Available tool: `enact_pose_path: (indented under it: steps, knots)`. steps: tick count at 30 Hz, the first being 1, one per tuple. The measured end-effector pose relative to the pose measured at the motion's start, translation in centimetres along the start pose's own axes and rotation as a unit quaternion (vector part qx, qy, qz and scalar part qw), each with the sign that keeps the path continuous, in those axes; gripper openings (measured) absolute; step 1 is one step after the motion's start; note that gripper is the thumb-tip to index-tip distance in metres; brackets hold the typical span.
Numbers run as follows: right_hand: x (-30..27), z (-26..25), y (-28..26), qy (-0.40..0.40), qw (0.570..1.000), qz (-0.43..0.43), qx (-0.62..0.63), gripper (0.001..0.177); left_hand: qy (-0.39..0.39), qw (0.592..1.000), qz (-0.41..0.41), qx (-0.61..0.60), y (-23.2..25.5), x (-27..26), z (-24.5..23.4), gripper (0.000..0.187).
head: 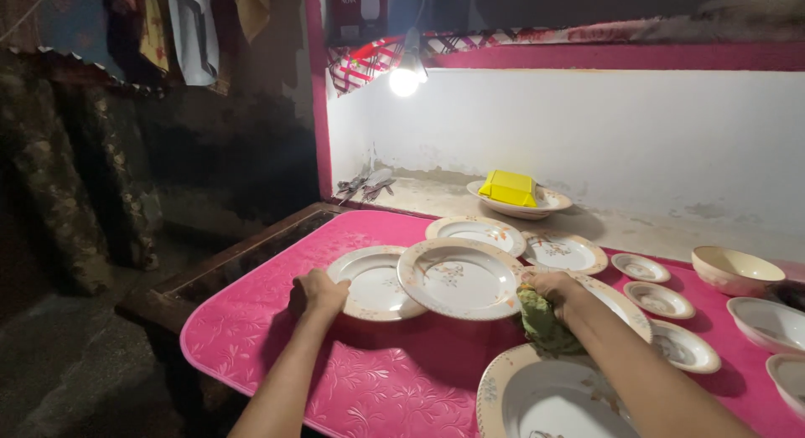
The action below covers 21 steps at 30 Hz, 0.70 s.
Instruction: Cleaning and wiping ceramic plates and bowls with a cloth on a table.
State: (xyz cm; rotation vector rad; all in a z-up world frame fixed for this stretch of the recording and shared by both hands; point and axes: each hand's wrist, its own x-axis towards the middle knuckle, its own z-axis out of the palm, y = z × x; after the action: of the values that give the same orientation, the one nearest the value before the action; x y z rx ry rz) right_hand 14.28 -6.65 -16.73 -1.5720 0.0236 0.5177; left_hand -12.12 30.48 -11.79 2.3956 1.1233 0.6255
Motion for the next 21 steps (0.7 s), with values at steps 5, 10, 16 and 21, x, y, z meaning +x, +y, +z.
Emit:
enact_pose_path:
  steps: [5, 10, 16, 21]
  knots:
    - [0.3, 0.0, -0.9, 0.014, 0.999, -0.034, -0.034, 0.028, 0.037, 0.979, -0.060, -0.191, -2.2, 7.7, 3.7, 0.052]
    - [-2.5, 2.2, -1.9, 0.023, 0.993, -0.075, -0.093, 0.030, 0.170, 0.946, -0.050, -0.271, -2.1, 8.0, -0.2, 0.045]
    - [-8.9, 6.7, -4.1, 0.202, 0.829, -0.124, -0.508, 0.049, 0.296, 0.920, -0.015, -0.258, -1.0, 6.7, -2.6, 0.034]
    - [-1.6, 3.4, -5.5, 0.205, 0.685, -0.158, -0.681, 0.048, 0.341, 0.883, 0.035, -0.320, 1.3, 7.3, -2.0, 0.031]
